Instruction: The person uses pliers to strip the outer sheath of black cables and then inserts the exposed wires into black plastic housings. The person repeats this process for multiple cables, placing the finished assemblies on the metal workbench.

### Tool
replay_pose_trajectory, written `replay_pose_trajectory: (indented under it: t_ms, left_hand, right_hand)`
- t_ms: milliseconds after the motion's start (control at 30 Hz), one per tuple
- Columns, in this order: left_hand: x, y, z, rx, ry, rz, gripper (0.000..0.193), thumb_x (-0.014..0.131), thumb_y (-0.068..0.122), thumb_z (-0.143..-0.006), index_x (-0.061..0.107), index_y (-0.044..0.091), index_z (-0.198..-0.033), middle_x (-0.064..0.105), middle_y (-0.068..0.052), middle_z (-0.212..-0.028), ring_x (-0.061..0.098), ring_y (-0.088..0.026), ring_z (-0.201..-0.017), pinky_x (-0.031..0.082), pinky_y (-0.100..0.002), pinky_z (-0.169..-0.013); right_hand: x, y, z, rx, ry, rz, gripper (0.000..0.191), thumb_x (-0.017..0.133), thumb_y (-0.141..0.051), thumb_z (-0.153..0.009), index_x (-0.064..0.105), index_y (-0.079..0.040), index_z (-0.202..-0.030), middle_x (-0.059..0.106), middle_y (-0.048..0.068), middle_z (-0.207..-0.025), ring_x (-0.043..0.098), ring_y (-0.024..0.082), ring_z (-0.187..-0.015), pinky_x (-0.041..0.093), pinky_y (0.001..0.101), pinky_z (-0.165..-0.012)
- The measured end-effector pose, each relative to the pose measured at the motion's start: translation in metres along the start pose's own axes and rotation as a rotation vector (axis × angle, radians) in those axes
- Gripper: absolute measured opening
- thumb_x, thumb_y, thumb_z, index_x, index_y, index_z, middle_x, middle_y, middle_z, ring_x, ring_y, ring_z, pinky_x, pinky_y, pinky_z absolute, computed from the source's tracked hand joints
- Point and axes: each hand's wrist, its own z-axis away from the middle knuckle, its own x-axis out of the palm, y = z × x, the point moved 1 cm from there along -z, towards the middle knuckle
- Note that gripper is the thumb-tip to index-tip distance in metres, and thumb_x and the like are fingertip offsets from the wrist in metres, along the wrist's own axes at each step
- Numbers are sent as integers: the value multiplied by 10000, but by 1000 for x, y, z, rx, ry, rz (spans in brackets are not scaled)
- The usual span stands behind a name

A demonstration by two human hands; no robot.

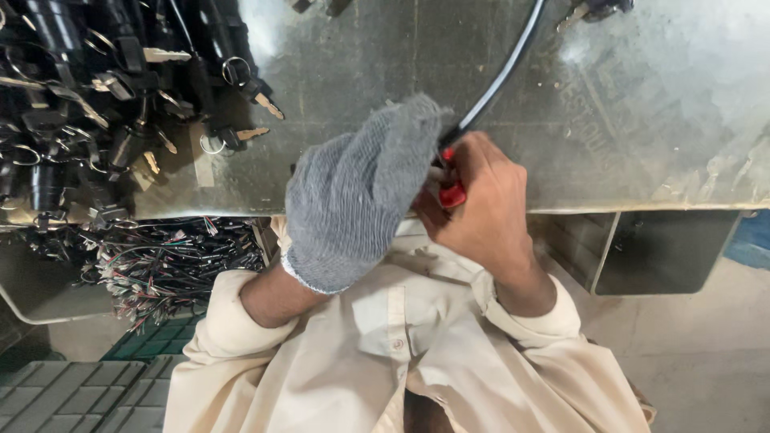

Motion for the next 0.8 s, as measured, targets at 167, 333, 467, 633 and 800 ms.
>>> replay_pose_trajectory:
  t_ms: [167, 333, 467, 633, 800]
  left_hand:
    - [-33, 12, -14, -146, -82, 489, 647, 745, 174, -972, 460, 52, -1541, 672, -154, -1142, 679, -312, -963, 551, -425, -841]
    - [-46, 5, -12, -256, -353, 1076, 714, 758, 134, -958, 428, 148, -1591, 712, -81, -1100, 704, -159, -932, 614, -301, -874]
    - [-40, 1, 0, -267, -251, 1019, 681, 752, 130, -975, 455, 161, -1587, 717, -61, -1081, 708, -148, -934, 620, -302, -889]
    - [-28, 0, -25, -109, -21, 93, 495, 768, 188, -914, 601, 7, -1343, 690, -136, -1027, 657, -282, -824, 545, -402, -696]
    - [-73, -29, -39, -80, 255, -32, 276, 784, 253, -1032, 649, 69, -1187, 652, -90, -923, 593, -207, -731, 498, -358, -626]
  right_hand:
    - [11, 16, -3, -25, 110, 90, 304, 821, -123, -745, 567, -49, -895, 622, 140, -848, 637, 365, -814, 487, 441, -685]
    - [18, 37, -19, -275, 19, -235, 297, 854, -127, -791, 606, -49, -934, 653, 115, -929, 674, 292, -825, 466, 380, -699]
    - [13, 35, -24, -304, -3, -308, 350, 844, -136, -725, 593, -21, -940, 641, 129, -938, 656, 313, -859, 479, 386, -736]
    - [10, 15, -35, -186, 20, -47, 331, 682, -11, -650, 612, -43, -973, 622, 139, -919, 638, 346, -869, 552, 500, -977]
    - [-15, 31, -67, -305, 178, 377, 585, 878, -377, -777, 599, 14, -1110, 622, 198, -1035, 595, 414, -968, 454, 516, -844]
